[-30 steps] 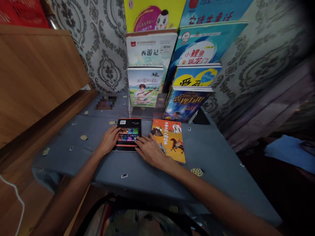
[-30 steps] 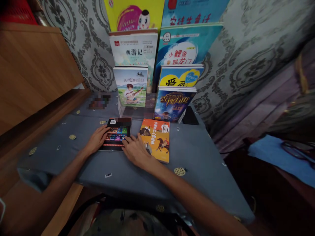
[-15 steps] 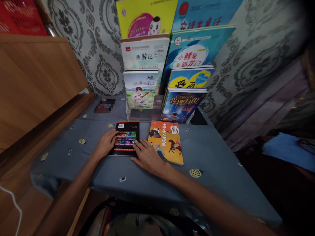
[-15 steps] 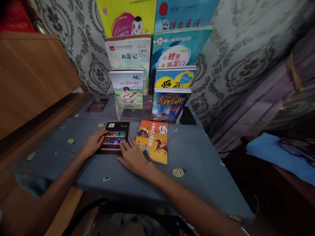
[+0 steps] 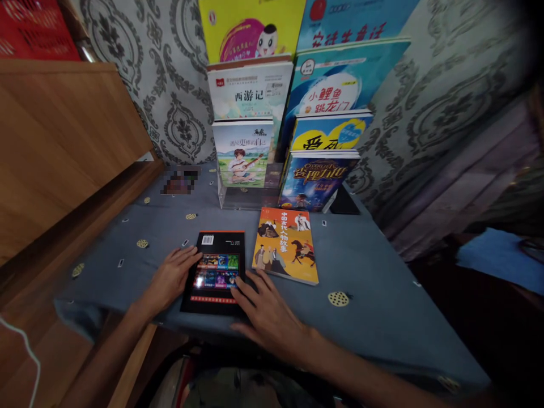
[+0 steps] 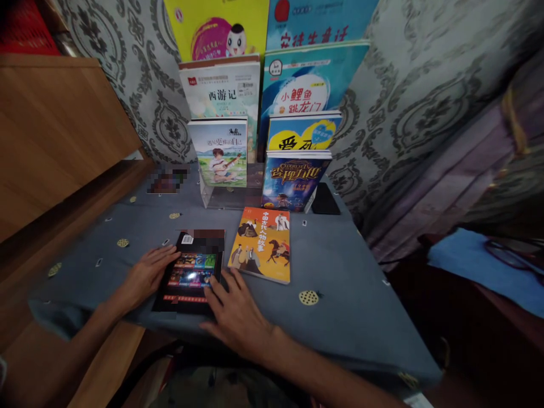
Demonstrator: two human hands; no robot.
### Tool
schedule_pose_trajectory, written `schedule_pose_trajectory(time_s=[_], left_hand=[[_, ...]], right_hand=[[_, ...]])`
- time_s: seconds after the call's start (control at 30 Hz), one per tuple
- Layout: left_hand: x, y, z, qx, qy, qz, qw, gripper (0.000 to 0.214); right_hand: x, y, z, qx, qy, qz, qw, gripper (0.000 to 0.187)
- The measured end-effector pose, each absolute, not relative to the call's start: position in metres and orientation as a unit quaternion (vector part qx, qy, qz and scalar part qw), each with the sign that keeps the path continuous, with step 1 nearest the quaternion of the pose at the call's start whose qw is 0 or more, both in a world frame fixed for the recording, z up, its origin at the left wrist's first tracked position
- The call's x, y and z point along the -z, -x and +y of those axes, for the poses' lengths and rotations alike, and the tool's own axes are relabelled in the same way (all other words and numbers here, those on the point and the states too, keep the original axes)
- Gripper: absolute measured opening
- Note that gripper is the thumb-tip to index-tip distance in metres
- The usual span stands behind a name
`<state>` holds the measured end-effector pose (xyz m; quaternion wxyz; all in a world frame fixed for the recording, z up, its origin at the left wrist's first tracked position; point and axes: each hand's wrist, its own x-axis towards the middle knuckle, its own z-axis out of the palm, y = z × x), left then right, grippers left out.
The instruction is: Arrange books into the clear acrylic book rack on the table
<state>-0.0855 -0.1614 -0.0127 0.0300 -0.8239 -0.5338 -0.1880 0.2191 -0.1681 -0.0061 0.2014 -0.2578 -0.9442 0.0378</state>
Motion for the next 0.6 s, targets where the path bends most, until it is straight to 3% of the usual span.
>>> schedule_pose_trajectory(time_s=[0.1,0.23,0.33,0.6], left_hand=[[0.011,0.086,-0.185,0.18,0.835,-0.52,0.028,0.058],[0.006,0.085,-0.214,0.127,0.848,-0.514,0.007,0.076],[0.002,0.083,-0.233,0.089,0.848,-0.522,-0.013,0.085],[-0.008,0.084,-0.244,0.073,0.841,-0.526,-0.1,0.065]], right_hand=[[0.01,-0.23,-0.184,-0.056,0.244,-0.947,0.201,0.064],[0.024,-0.242,-0.198,-0.048,0.233,-0.944,0.229,0.041],[0.028,-0.247,-0.202,-0.05,0.224,-0.935,0.269,0.035],[-0.006,-0.246,-0.187,-0.069,0.172,-0.918,0.351,0.025]])
